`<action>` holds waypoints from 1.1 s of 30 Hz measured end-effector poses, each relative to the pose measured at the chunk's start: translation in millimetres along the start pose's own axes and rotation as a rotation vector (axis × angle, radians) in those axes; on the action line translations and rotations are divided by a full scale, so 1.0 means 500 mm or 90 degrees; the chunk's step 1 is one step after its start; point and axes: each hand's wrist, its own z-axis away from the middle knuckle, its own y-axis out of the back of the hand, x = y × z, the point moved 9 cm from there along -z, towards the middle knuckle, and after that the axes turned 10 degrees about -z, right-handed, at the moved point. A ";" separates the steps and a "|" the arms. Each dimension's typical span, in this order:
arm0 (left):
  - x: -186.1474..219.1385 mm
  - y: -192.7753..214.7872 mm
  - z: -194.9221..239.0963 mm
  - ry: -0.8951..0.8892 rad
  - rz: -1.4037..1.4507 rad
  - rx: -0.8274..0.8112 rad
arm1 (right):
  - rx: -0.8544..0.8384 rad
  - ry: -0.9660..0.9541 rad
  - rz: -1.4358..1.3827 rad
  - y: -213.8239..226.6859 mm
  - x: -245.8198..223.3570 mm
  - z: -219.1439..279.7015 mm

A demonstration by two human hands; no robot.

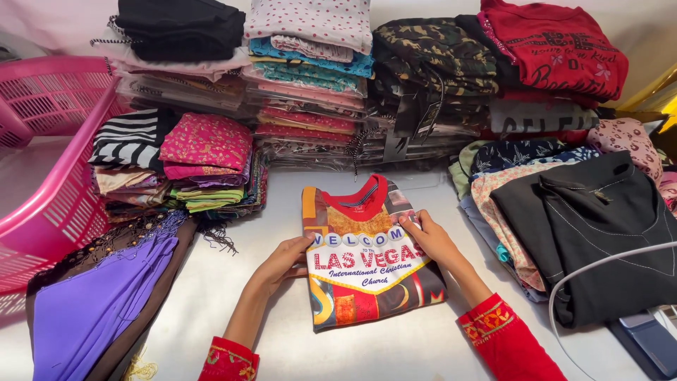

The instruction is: The person folds a red t-shirt, a colorful patterned cloth, and a brown floral garment on a white table. They smooth out each item, fold it into a compact shape, and place it on a stack of other folded clothes.

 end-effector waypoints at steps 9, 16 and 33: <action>0.076 -0.042 0.048 -0.156 0.100 0.043 | 0.001 0.182 -0.430 0.025 -0.013 -0.017; 0.040 -0.078 0.046 -0.021 0.283 -0.055 | -0.040 0.053 -0.291 -0.018 0.078 -0.059; 0.058 -0.115 0.078 0.020 0.110 -0.011 | -0.064 0.098 -0.077 -0.022 -0.019 0.016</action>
